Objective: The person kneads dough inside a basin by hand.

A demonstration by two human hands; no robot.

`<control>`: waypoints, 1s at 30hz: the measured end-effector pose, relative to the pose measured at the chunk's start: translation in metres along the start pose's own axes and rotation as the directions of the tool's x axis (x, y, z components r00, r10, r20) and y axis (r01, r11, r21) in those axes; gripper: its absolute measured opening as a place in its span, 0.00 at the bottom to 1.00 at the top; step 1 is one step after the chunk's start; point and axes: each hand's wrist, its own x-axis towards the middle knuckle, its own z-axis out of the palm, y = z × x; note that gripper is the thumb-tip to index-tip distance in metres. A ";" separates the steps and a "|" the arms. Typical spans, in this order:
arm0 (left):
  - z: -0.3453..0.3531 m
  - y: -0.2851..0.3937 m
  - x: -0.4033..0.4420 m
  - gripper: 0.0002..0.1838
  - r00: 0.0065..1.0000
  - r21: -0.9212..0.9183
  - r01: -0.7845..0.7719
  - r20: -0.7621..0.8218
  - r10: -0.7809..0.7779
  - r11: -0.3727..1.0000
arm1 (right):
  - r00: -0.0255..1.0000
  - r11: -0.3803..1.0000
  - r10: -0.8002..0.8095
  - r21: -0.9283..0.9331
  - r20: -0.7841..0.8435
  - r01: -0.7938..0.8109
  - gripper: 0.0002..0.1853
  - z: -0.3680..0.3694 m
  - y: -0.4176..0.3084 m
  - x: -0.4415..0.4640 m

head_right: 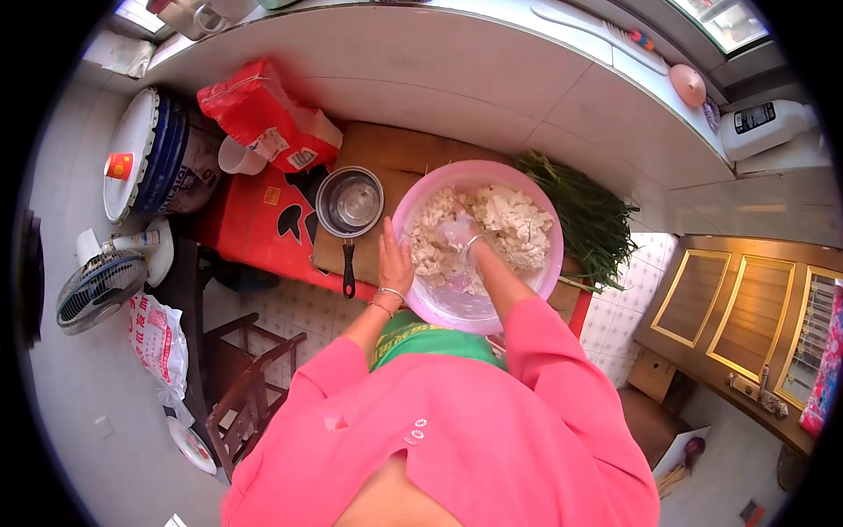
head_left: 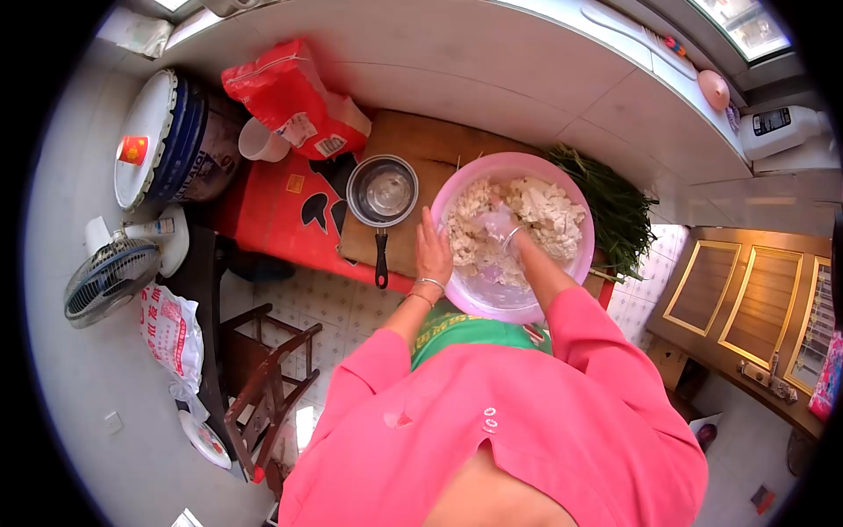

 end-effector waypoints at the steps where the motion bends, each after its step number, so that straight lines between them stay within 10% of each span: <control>1: -0.003 0.002 -0.004 0.30 1.000 -0.005 -0.001 -0.008 0.000 1.000 | 1.000 1.000 0.015 0.008 0.007 -0.015 0.36 -0.005 -0.007 0.015; 4: 0.008 0.009 -0.008 0.29 1.000 -0.024 0.028 0.011 -0.028 0.999 | 0.992 0.957 0.081 -0.287 0.092 -0.052 0.35 -0.031 -0.009 0.033; 6: 0.010 0.009 -0.008 0.29 1.000 0.012 0.028 -0.003 -0.028 1.000 | 0.974 0.361 -0.213 -0.921 0.071 0.146 0.29 0.007 0.009 -0.015; 11: 0.007 0.002 0.005 0.28 0.998 0.051 -0.038 -0.050 0.040 0.998 | 0.827 0.220 0.029 -0.811 0.561 0.542 0.38 -0.031 0.082 -0.024; 17: 0.006 0.004 -0.005 0.27 0.997 -0.011 0.077 -0.011 -0.077 0.997 | 0.817 0.158 0.338 -0.885 0.466 0.439 0.29 -0.055 0.071 -0.081; 21: 0.005 0.000 -0.002 0.26 0.999 -0.018 0.022 -0.033 -0.023 1.000 | 0.944 0.507 0.167 -0.846 0.283 0.164 0.34 0.002 0.077 -0.029; 24: 0.003 0.002 0.001 0.26 0.999 -0.037 0.025 -0.027 -0.026 0.999 | 0.973 0.990 0.035 -0.141 0.230 -0.002 0.40 0.001 0.035 -0.015; 27: 0.002 0.004 0.002 0.26 0.999 -0.038 0.052 -0.002 -0.052 0.998 | 0.974 0.902 -0.226 -0.372 0.023 0.218 0.36 -0.016 0.023 0.043; 29: 0.003 0.002 0.002 0.26 0.998 -0.033 0.067 0.010 -0.067 0.997 | 1.000 1.000 0.020 -0.018 0.023 -0.020 0.38 -0.029 -0.018 0.034; 30: 0.004 0.002 0.002 0.27 0.998 -0.030 0.069 0.014 -0.068 0.997 | 0.994 0.941 0.104 -0.320 -0.039 -0.111 0.36 -0.009 -0.074 -0.019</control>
